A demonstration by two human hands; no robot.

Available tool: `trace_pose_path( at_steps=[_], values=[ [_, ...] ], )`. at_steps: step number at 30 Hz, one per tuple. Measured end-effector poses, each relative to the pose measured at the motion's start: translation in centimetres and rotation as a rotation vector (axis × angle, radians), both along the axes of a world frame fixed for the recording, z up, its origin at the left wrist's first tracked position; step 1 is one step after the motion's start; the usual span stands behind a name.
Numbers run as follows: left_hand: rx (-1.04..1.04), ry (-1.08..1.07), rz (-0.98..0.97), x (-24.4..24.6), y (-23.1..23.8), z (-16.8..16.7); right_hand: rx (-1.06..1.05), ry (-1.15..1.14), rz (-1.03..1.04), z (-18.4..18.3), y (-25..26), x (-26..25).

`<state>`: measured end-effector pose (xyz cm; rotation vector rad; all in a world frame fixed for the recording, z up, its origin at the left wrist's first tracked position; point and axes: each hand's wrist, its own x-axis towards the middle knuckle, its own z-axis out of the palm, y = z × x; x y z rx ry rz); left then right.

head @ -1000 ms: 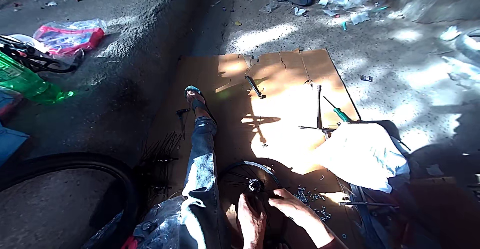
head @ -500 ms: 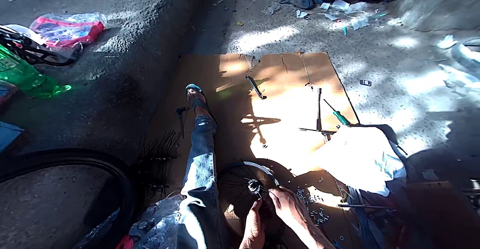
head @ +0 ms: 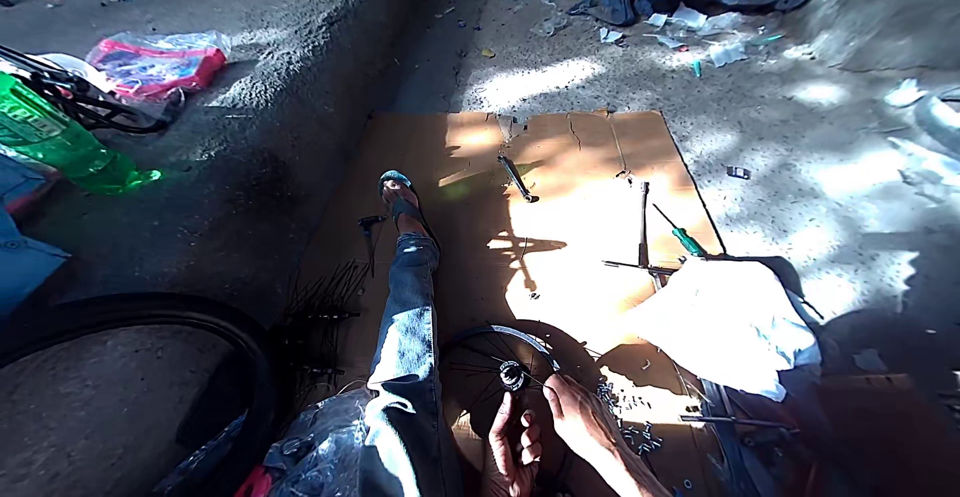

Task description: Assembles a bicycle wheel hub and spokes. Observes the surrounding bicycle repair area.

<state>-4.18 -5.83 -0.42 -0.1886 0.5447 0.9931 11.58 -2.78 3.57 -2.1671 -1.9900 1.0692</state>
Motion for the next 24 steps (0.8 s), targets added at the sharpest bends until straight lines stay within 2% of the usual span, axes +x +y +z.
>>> trace_pose_path(
  at_steps=[4, 7, 12, 18, 22, 24],
  values=[
    [-0.077, 0.330, 0.003, 0.9, 0.2, 0.6, 0.044, 0.154, -0.088, -0.6, -1.0, 1.0],
    [-0.094, 0.668, -0.129, 1.9, 0.6, 1.2, 0.065, 0.188, -0.117, 0.2, -2.2, 1.8],
    [-0.093, 0.851, -0.221, 2.5, 0.8, 1.5, 0.122, 0.242, -0.117, -0.3, -6.2, 2.2],
    [-0.100, 0.612, -0.181, 2.5, 1.3, 2.1, 0.023, 0.232, -0.105, -0.8, -9.4, 1.3],
    [-0.098, 0.539, -0.141, 2.5, 1.3, 2.3, -0.061, 0.398, 0.044, -1.5, -9.2, 3.3],
    [-0.089, 0.431, -0.100, 2.3, 1.1, 1.9, -0.160, 0.403, 0.138, -1.8, -8.5, 5.1]
  ],
)
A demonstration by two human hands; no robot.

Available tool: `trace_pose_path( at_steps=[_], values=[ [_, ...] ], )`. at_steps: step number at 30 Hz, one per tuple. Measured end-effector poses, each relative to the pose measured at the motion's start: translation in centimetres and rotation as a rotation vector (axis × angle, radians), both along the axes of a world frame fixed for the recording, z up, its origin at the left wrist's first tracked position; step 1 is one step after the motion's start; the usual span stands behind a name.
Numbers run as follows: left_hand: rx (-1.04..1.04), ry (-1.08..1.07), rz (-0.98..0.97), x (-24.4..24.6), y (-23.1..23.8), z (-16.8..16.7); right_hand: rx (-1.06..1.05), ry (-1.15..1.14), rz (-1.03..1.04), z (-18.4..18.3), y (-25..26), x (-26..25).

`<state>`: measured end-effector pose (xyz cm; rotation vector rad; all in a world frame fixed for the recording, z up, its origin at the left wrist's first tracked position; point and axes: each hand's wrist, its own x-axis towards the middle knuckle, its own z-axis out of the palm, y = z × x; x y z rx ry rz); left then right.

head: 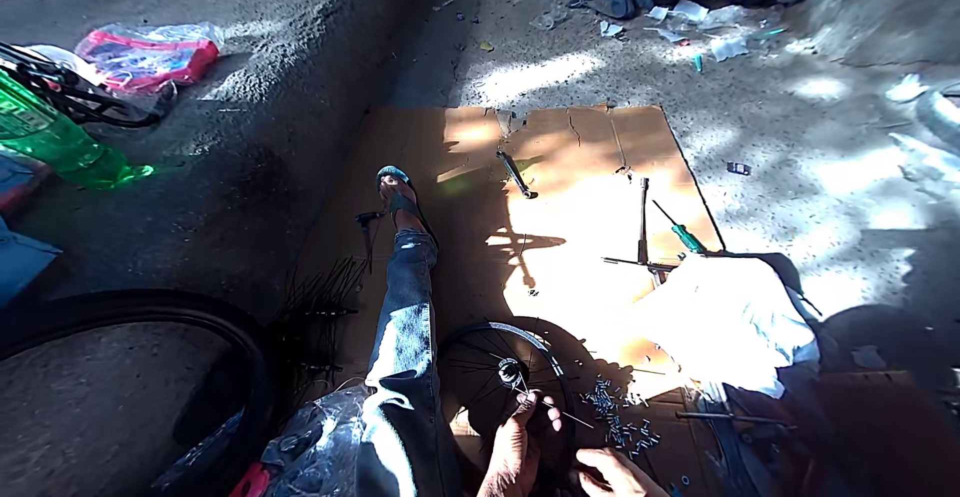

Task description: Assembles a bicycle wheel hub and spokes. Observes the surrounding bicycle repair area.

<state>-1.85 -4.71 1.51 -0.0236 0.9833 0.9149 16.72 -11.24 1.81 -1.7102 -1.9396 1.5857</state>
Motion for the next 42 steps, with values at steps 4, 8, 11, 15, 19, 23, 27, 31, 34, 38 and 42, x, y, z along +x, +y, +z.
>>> trace_pose_path(
  at_steps=[4, 8, 11, 15, 19, 23, 27, 31, 34, 38, 42],
  values=[
    [-0.018, -0.206, 0.076, 0.0, -0.1, -0.6, 0.003, -0.266, -0.313, -2.2, 1.6, 1.0],
    [-0.042, -0.232, 0.099, 0.3, 0.2, -0.3, -0.132, -0.007, -0.549, -3.4, 4.5, -0.3],
    [-0.061, -0.197, 0.085, 0.3, 0.4, 0.0, -0.206, 0.447, -0.874, -5.4, 6.1, -2.6],
    [-0.043, -0.196, 0.065, 0.3, 0.2, -0.2, -0.224, 0.656, -1.262, -5.1, 7.4, -3.4],
    [-0.053, -0.214, 0.064, 0.8, 0.3, -0.6, -0.229, 0.760, -1.467, -3.3, 7.0, -1.5],
    [-0.021, -0.126, 0.075, 1.6, 0.9, -0.6, -0.165, 0.890, -1.523, -2.2, 5.4, -0.6],
    [-0.027, -0.031, 0.082, 2.0, 0.5, -0.4, -0.014, 0.882, -1.466, -1.5, 4.0, -0.9],
    [-0.050, -0.004, 0.043, 1.6, -0.1, -0.5, 0.008, 0.825, -1.387, -0.8, 3.8, -1.7],
    [-0.053, 0.004, 0.007, 1.3, -0.4, -1.0, -0.005, 0.783, -1.324, -1.0, 3.9, -2.1],
    [-0.041, -0.009, 0.005, 1.1, -0.6, -1.2, 0.024, 0.754, -1.287, -2.0, 4.0, -1.3],
    [-0.031, -0.014, -0.015, 0.8, -0.6, -1.5, 0.131, 0.831, -1.162, -2.4, 4.4, -0.1]
  ],
)
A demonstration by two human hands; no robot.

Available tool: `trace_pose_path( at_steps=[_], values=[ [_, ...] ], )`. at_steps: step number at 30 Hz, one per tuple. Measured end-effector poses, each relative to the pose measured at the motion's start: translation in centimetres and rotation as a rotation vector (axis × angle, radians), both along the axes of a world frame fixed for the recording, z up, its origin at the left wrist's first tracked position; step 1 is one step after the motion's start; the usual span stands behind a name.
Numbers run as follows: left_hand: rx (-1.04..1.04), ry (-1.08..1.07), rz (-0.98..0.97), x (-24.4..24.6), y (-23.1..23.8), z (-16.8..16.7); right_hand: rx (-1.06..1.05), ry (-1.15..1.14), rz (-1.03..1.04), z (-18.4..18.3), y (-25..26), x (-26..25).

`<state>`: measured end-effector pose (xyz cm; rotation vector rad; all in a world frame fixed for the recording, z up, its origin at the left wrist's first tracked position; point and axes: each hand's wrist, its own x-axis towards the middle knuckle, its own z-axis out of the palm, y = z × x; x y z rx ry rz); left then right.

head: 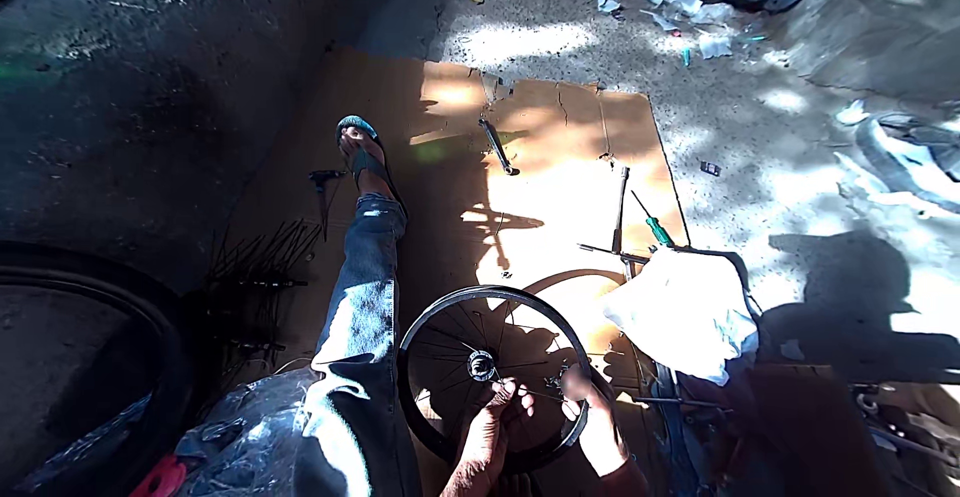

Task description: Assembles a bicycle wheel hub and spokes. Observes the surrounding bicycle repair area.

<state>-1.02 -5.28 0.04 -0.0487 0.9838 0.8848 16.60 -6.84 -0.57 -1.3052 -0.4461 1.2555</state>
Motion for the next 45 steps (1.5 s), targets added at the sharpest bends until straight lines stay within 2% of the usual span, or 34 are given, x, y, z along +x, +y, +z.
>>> trace_pose_path(
  at_steps=[6, 13, 19, 25, 30, 35, 45],
  values=[
    [0.024, 0.005, -0.009, -0.2, -0.1, -0.2, 0.123, -0.173, 0.059, 0.8, 1.0, 0.2],
    [0.015, 0.016, -0.021, -0.3, -0.1, -0.2, 0.002, -0.162, 0.067, 1.5, 1.6, 0.0],
    [0.016, 0.059, -0.026, -0.1, -0.1, -0.1, 0.087, -0.171, 0.080, 1.1, 0.9, 1.8],
    [0.013, 0.025, -0.001, 0.4, 0.1, 0.2, 0.114, 0.041, 0.109, -0.6, 0.6, 3.0],
    [-0.022, 0.017, 0.024, 0.6, 0.2, 0.5, -0.005, 0.100, 0.192, -0.7, 0.3, 1.6],
    [-0.040, -0.003, 0.020, 0.4, 0.3, 0.5, -0.003, 0.164, 0.222, -2.1, -0.3, 0.4],
    [0.017, 0.032, -0.005, 0.5, 0.2, 0.1, -0.082, 0.084, 0.218, -2.2, -1.9, 0.0]
  ],
)
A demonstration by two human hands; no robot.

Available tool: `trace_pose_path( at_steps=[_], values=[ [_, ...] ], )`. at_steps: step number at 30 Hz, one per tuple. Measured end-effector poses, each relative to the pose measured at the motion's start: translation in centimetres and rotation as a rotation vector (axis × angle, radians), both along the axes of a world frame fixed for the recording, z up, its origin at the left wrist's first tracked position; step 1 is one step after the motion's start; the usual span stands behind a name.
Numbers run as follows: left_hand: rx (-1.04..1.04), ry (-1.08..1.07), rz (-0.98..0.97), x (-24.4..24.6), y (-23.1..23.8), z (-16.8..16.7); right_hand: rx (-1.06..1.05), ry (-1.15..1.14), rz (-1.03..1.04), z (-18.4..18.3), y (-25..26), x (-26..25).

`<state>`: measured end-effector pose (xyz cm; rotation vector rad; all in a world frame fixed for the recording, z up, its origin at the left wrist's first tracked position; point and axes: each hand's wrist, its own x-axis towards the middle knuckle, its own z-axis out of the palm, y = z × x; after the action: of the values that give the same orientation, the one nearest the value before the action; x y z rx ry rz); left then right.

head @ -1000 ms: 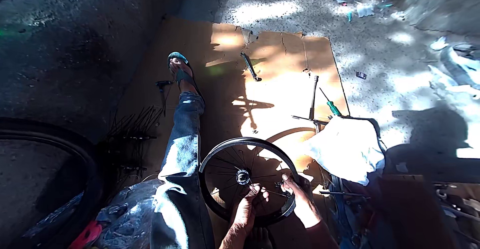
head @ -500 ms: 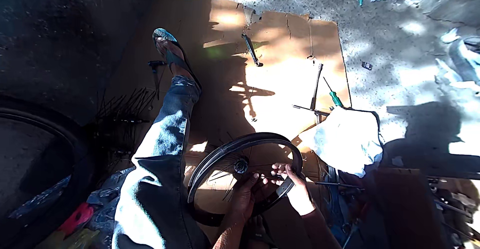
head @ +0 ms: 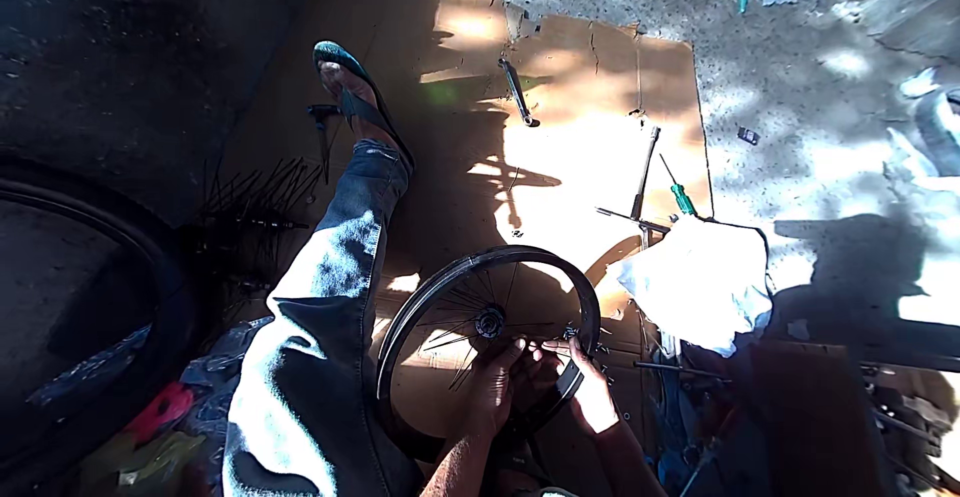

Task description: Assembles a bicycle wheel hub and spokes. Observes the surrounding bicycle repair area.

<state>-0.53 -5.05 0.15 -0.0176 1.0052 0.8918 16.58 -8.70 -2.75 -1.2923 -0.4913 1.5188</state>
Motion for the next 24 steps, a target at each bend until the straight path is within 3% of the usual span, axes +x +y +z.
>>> trace_pose_path(
  at_steps=[10, 16, 24],
  values=[
    [-0.012, -0.015, 0.042, 0.6, 0.3, 0.7, -0.132, 0.180, -0.026, 1.4, 0.5, 0.3],
    [-0.025, 0.015, 0.061, 0.7, 0.2, 0.5, -0.215, 0.049, -0.065, 0.5, 0.5, -0.3],
    [-0.034, 0.064, 0.129, 1.8, -0.1, 0.4, -0.107, 0.477, -0.018, -1.2, 0.7, -0.3]
  ],
)
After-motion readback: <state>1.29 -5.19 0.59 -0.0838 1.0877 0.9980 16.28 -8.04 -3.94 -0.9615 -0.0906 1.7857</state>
